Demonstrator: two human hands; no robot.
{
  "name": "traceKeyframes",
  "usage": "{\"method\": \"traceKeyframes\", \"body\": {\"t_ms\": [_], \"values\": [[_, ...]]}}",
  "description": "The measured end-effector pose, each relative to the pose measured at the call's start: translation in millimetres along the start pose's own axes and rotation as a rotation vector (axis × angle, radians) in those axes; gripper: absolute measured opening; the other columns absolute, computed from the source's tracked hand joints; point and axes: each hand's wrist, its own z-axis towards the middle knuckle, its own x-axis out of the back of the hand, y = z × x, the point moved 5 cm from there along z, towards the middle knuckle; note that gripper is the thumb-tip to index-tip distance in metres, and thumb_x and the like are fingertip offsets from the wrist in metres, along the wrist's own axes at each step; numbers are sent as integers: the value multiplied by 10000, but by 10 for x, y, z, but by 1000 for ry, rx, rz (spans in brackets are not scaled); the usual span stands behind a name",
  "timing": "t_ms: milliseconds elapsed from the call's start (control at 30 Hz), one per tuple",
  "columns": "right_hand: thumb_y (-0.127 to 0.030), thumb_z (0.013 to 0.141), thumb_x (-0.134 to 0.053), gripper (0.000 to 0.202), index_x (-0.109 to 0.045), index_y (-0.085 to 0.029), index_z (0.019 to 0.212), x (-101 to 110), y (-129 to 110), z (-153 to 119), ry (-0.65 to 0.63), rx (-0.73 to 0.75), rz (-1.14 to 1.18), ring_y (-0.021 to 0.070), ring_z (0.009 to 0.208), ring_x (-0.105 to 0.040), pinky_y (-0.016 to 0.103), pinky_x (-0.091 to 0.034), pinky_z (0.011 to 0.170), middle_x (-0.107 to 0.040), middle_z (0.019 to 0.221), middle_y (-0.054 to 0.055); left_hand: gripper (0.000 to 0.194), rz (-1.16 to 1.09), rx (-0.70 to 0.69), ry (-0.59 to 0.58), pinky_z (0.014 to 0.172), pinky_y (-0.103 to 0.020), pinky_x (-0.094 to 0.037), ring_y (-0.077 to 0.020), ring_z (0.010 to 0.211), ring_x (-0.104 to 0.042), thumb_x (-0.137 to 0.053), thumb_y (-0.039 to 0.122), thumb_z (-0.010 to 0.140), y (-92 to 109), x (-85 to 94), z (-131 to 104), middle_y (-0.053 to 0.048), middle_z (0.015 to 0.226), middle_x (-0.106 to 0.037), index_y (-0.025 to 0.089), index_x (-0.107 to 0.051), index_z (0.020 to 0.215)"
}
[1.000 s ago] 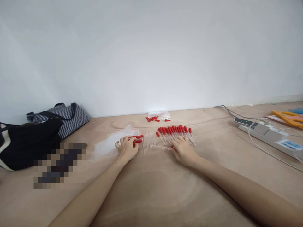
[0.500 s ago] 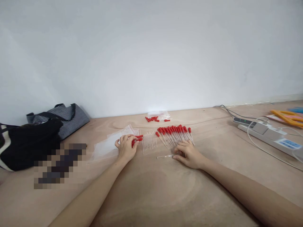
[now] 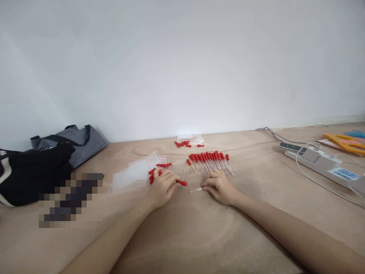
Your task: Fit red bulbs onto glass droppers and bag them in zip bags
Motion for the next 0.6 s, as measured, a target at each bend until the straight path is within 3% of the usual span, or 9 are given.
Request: {"method": "traceKeyframes", "body": {"t_ms": [133, 267, 467, 600], "values": [[-242, 814, -488, 126, -598, -197, 770, 52, 54, -27, 35, -24, -55, 175, 828, -456, 321, -286, 713, -562, 821, 40, 131, -69, -42, -165, 928, -418, -147, -161, 786, -545, -454, 235, 801, 225, -58, -75, 15, 774, -646, 242, -585, 814], [-196, 822, -446, 111, -556, -196, 805, 120, 158, -46, 102, -74, -73, 170, 832, -469, 322, -279, 725, -568, 862, 41, 168, -157, -18, -203, 897, -380, -233, -146, 714, -545, -468, 290, 796, 205, -89, -94, 26, 698, -618, 244, -568, 922], [-156, 827, -403, 122, -514, -182, 784, 146, 233, -48, 148, -123, -26, 167, 813, -498, 341, -262, 767, -599, 821, 35, 413, -40, -177, -227, 878, -379, -258, -190, 965, -484, -386, 78, 763, 175, -37, -63, -19, 1035, -564, 353, -605, 980], [-149, 833, -387, 164, -528, -179, 910, 127, 162, -56, 113, -61, 0, 159, 793, -515, 341, -255, 779, -602, 818, 39, 324, -92, -231, -302, 890, -368, -252, -191, 1005, -467, -429, 119, 772, 216, -50, -86, -9, 1033, -578, 325, -624, 928]]}}
